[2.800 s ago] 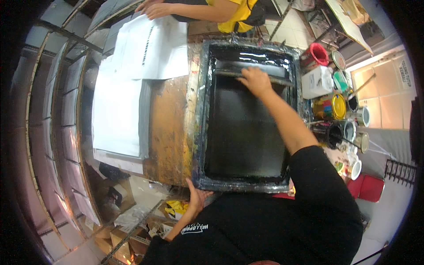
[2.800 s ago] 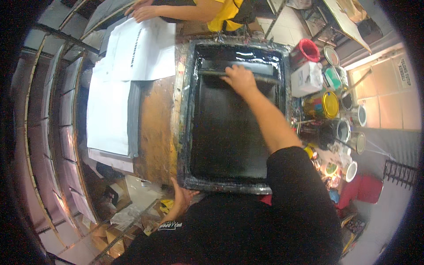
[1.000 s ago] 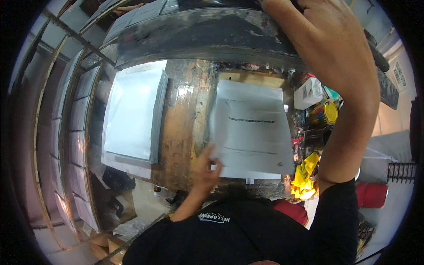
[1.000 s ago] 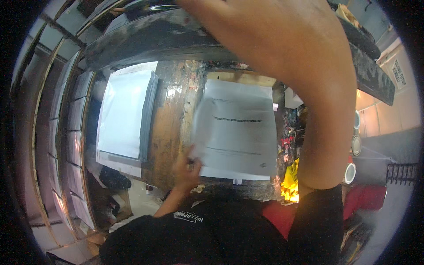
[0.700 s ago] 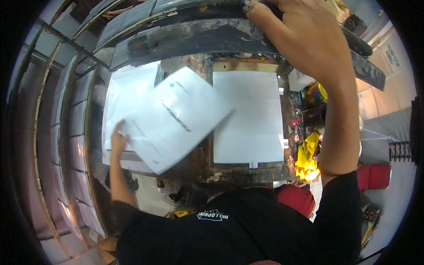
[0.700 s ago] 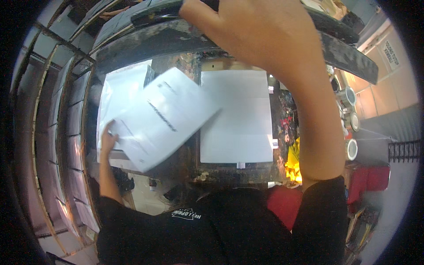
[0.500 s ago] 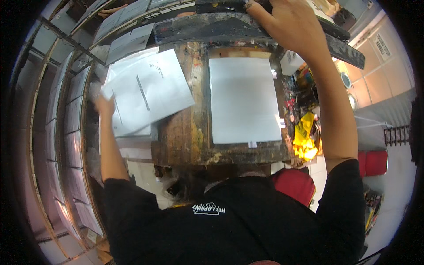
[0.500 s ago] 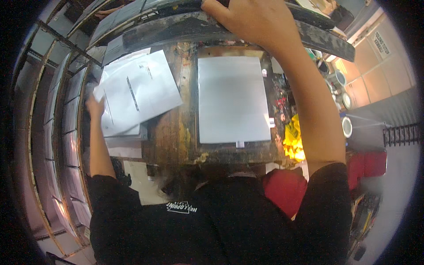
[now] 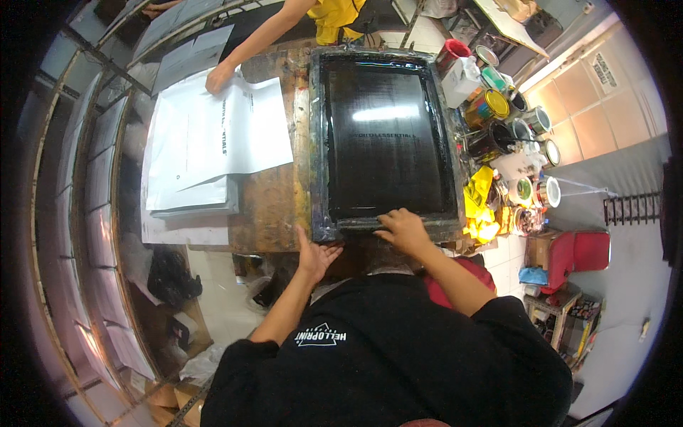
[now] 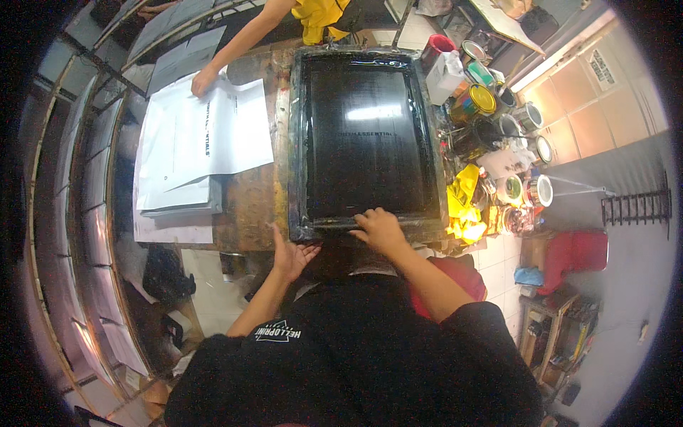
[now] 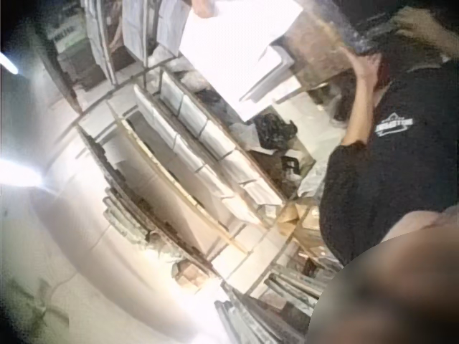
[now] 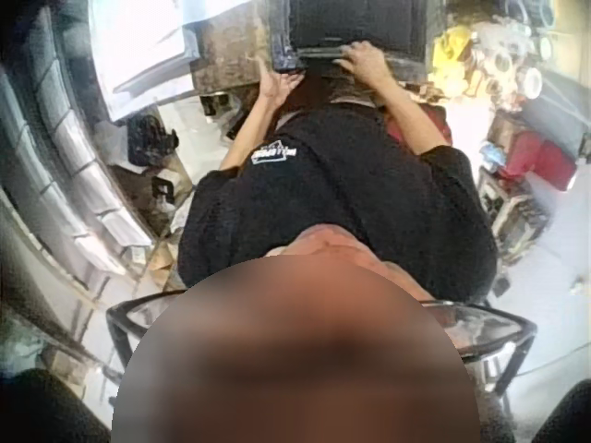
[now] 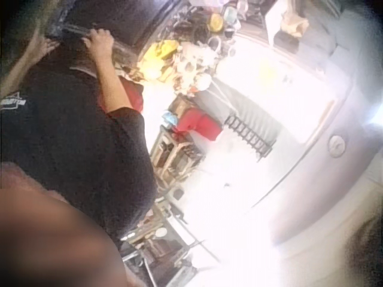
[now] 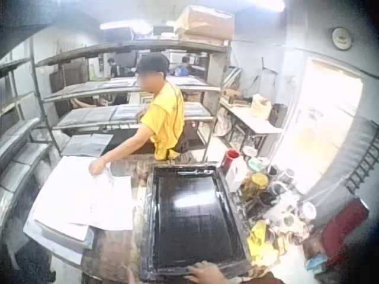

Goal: The person performs screen printing on white paper sheets. They place a sheet under a screen, pull a squeegee across the screen to transfer ink, then lift the screen and remove the printed sheet. The process repeats continuously with a coworker assisting by stacking printed sheets.

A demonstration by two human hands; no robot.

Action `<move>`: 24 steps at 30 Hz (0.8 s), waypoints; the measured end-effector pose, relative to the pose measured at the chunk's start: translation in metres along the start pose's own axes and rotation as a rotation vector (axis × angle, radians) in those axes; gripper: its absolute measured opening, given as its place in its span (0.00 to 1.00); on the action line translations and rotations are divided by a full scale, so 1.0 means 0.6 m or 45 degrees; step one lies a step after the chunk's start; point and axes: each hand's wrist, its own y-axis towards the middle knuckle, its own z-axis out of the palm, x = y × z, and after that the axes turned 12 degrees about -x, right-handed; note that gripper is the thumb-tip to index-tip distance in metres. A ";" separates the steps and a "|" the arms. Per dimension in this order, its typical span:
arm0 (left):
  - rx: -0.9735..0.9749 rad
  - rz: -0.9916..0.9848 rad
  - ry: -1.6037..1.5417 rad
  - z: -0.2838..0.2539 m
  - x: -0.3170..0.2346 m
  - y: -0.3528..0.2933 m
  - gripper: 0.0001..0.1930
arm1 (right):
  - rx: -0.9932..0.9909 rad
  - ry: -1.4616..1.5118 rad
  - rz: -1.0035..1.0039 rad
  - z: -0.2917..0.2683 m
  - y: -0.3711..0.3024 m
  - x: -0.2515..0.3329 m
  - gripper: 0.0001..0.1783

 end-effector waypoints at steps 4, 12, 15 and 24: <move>-0.277 -0.031 0.092 0.030 0.000 0.006 0.69 | -0.215 -0.065 -0.179 0.059 0.022 -0.026 0.30; -0.550 -0.021 0.109 0.064 0.002 -0.004 0.65 | -0.393 -0.212 -0.215 0.082 0.437 -0.212 0.26; -0.555 -0.034 0.036 0.042 0.016 -0.005 0.64 | -0.413 -0.144 -0.191 0.082 0.588 -0.292 0.18; -0.635 0.152 0.108 0.073 0.000 -0.062 0.60 | -0.400 -0.245 -0.234 0.039 0.712 -0.364 0.24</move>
